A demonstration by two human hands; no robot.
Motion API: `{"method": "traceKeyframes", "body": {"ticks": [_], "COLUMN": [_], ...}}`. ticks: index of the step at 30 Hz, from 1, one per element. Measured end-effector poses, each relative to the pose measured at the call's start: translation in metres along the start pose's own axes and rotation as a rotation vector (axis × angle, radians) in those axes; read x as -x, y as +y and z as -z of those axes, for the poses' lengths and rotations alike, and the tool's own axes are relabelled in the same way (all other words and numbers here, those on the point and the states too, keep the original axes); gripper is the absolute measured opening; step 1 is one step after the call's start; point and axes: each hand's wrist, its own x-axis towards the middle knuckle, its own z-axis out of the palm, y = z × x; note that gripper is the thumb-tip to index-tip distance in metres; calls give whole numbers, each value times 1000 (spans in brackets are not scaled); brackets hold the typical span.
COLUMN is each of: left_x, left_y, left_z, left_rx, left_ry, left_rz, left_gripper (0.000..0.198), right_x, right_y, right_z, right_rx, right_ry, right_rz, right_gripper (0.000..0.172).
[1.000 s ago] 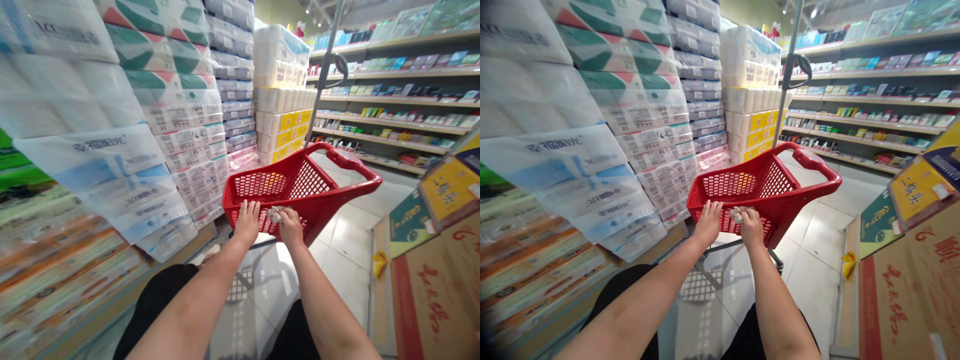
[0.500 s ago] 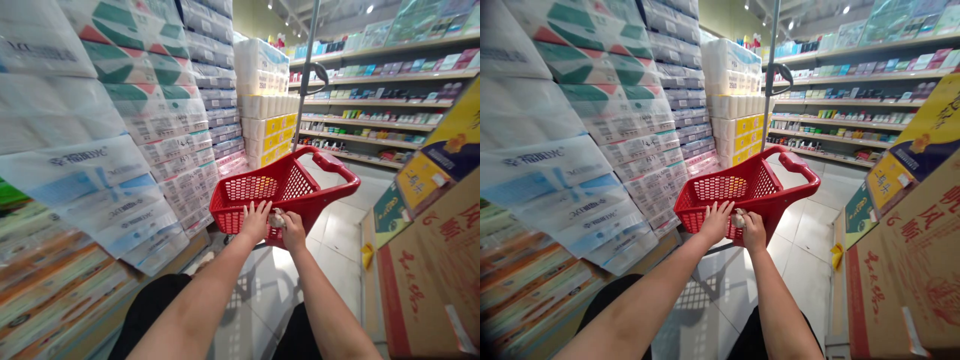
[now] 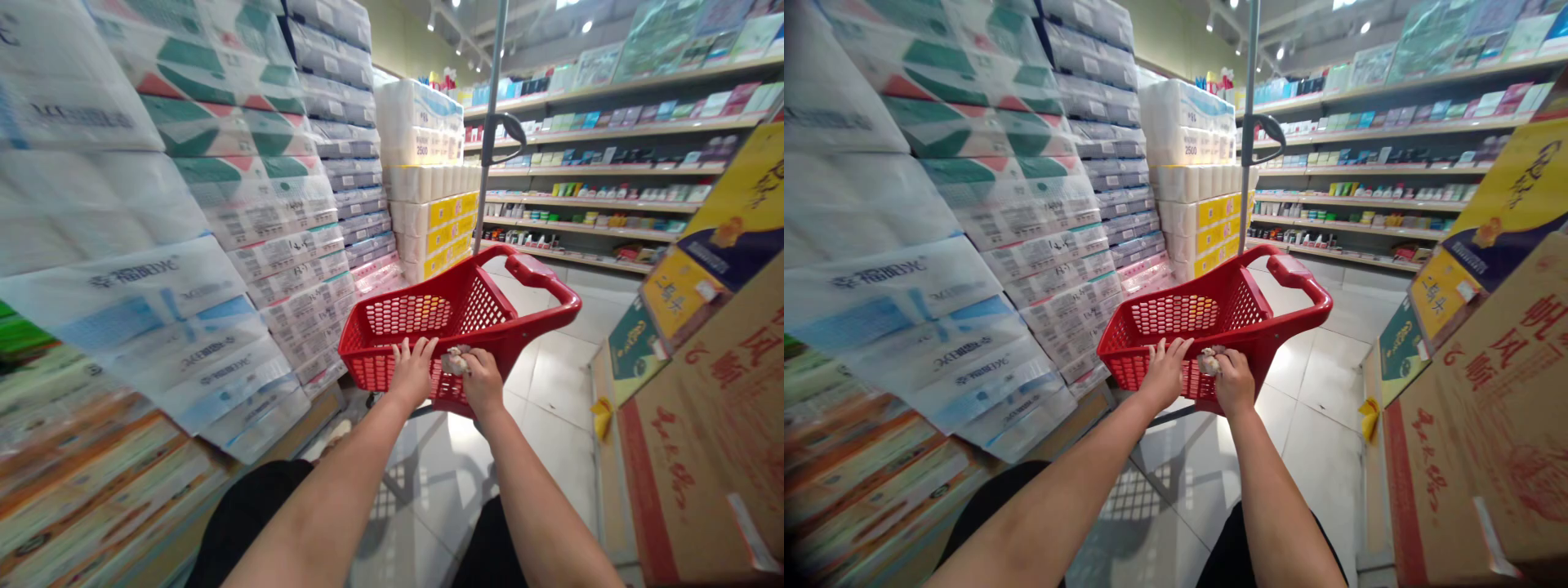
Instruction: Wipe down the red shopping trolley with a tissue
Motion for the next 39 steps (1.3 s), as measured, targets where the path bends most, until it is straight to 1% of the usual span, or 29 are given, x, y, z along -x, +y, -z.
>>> {"method": "traceKeyframes", "body": {"ticks": [2, 5, 7, 8, 10, 12, 13, 15, 17, 19, 21, 22, 24, 28, 31, 33, 34, 35, 37, 39], "left_x": [2, 6, 9, 11, 13, 16, 18, 22, 28, 36, 45, 49, 58, 68, 70, 70, 69, 69, 69, 70], "left_y": [-3, -6, -7, -8, -9, -10, -10, -10, -9, -8, -9, -11, -17, -33, -39, -36, -32, -27, -13, 4], "left_z": [1, 4, 7, 8, 11, 14, 15, 17, 19, 21, 22, 23, 26, 41, 58, 72, 79, 86, 101, 118], "left_rx": [13, 23, 28, 30, 37, 44, 48, 56, 60, 58, 49, 42, 24, -50, -119, -130, -108, -67, 78, 271], "left_ry": [-8, -21, -32, -38, -54, -60, -59, -57, -63, -74, -76, -71, -65, -92, -129, -130, -120, -91, 16, 172], "left_rz": [3, 9, 19, 22, 19, 11, 10, 10, 7, -4, -20, -33, -69, -120, -45, 34, 66, 90, 100, 41], "left_gripper": [75, 76, 75, 75, 75, 74, 73, 70, 70, 71, 73, 74, 77, 76, 71, 68, 67, 64, 57, 52], "right_x": [0, -1, -4, -7, -17, -30, -37, -52, -65, -73, -76, -75, -69, -48, -34, -29, -29, -30, -37, -48], "right_y": [-6, -22, -35, -41, -47, -41, -33, -15, 1, 8, 3, -3, -19, -60, -94, -118, -129, -139, -154, -161], "right_z": [2, 8, 19, 28, 55, 87, 104, 134, 156, 168, 173, 174, 175, 172, 166, 163, 163, 165, 174, 189], "right_rx": [-5, -11, -47, -64, -59, 21, 89, 248, 394, 510, 599, 637, 699, 758, 752, 699, 652, 589, 450, 352], "right_ry": [23, -34, -6, 43, 160, 237, 239, 181, 47, -117, -241, -268, -270, -199, -203, -253, -302, -354, -431, -416], "right_rz": [4, 8, 77, 127, 217, 245, 243, 213, 177, 108, 14, -34, -90, -81, -120, -132, -130, -120, -78, -25], "right_gripper": [28, 28, 26, 25, 27, 29, 28, 25, 22, 19, 17, 17, 18, 23, 22, 21, 20, 20, 23, 25]}}
